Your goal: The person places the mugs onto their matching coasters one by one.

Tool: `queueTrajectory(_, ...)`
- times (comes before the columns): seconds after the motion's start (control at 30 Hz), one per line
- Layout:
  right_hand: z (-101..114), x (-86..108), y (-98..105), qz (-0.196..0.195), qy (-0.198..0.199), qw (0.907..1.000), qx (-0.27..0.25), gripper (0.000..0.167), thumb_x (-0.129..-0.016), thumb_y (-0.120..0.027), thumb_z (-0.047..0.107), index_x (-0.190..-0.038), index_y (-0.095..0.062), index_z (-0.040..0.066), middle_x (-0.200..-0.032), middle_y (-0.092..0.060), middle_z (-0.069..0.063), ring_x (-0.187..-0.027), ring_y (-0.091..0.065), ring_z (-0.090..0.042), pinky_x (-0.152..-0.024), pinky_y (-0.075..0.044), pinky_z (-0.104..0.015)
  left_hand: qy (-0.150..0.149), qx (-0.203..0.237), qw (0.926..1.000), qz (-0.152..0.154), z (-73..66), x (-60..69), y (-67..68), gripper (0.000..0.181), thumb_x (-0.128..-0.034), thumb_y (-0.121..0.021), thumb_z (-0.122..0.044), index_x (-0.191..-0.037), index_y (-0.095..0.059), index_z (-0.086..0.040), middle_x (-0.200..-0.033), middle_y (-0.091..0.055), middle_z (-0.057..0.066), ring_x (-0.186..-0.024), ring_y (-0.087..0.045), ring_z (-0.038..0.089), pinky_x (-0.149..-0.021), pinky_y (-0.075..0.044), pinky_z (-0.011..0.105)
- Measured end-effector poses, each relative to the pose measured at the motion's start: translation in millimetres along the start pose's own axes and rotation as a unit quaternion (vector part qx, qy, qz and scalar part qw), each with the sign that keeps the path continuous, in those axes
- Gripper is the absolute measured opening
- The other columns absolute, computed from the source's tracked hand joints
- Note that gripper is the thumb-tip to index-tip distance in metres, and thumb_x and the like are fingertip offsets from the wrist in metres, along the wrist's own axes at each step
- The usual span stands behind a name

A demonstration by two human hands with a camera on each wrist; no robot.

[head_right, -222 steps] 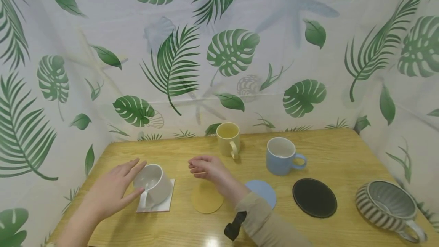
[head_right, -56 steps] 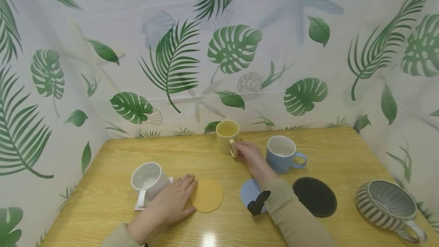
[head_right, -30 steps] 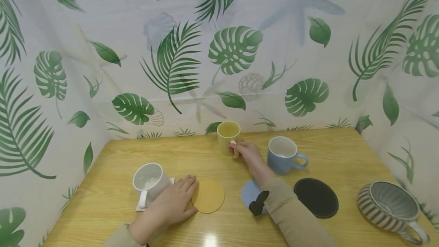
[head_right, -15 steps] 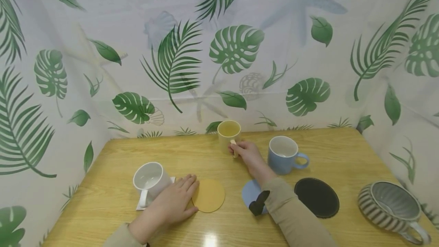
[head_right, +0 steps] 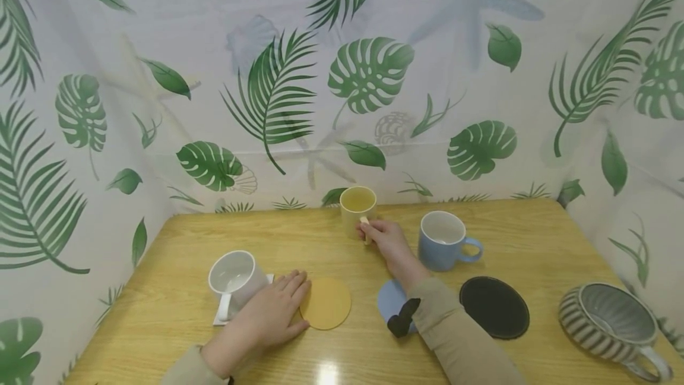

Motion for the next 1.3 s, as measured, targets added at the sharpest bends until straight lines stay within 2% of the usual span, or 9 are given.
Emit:
queueTrajectory(0.13,-0.2,1.8,-0.5,-0.005,-0.006,0.9999,-0.007,0.039,-0.111,-0.057,0.016,-0.134,-0.065,-0.014,-0.11,-0.079,0.0,-0.09,-0.064,0.001,-0.088,-0.05,-0.019,0.0,0.0,1.0,0.002,-0.4,0.0,2.0,0.077,-0.102,-0.062,-0.055,-0.158,-0.048,-0.004,-0.167,-0.044,0.016,-0.156,-0.043,0.032,-0.128,-0.039,0.045)
queueTrajectory(0.33,1.4,3.6,-0.8,-0.004,-0.004,0.9997,-0.025,0.038,-0.111,-0.058,0.015,-0.133,-0.066,-0.014,-0.099,-0.076,0.012,-0.088,-0.065,0.003,-0.084,-0.052,-0.016,0.0,-0.003,1.0,0.001,-0.9,-0.1,2.4,0.078,-0.1019,-0.062,-0.055,-0.158,-0.048,-0.003,-0.167,-0.044,0.017,-0.156,-0.043,0.031,-0.128,-0.039,0.043)
queueTrajectory(0.47,4.2,5.9,-1.3,0.006,0.004,0.999,-0.044,0.037,-0.11,-0.058,0.015,-0.132,-0.066,-0.014,-0.097,-0.075,0.016,-0.087,-0.066,0.004,-0.082,-0.053,-0.014,-0.002,-0.006,1.0,0.0,-1.3,-0.7,0.9,0.078,-0.1023,-0.062,-0.055,-0.158,-0.048,-0.003,-0.167,-0.044,0.017,-0.157,-0.043,0.031,-0.129,-0.038,0.042)
queueTrajectory(0.9,13.9,16.9,-3.1,0.03,0.013,0.9974,-0.065,0.037,-0.111,-0.057,0.012,-0.131,-0.065,-0.017,-0.095,-0.075,0.015,-0.085,-0.066,0.004,-0.081,-0.055,-0.014,-0.011,-0.024,0.9996,-0.001,-3.5,-1.4,1.8,0.078,-0.1023,-0.062,-0.056,-0.157,-0.049,-0.002,-0.167,-0.045,0.014,-0.156,-0.043,0.028,-0.128,-0.038,0.038)
queueTrajectory(1.3,15.2,25.0,-0.1,0.036,0.003,0.9942,-0.101,0.029,-0.11,-0.058,0.012,-0.125,-0.074,-0.007,-0.094,-0.074,0.017,-0.087,-0.067,0.002,-0.082,-0.055,-0.014,-0.012,-0.029,0.9995,-0.005,-4.0,-1.8,3.5,0.077,-0.1019,-0.063,-0.055,-0.157,-0.05,-0.002,-0.167,-0.045,0.014,-0.157,-0.043,0.028,-0.129,-0.038,0.037)
Point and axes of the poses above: each hand's wrist, its own x-axis away from the middle knuckle, its own y-axis out of the back of the hand, z = x × y, the point moved 8 cm from there along -x, towards the middle knuckle
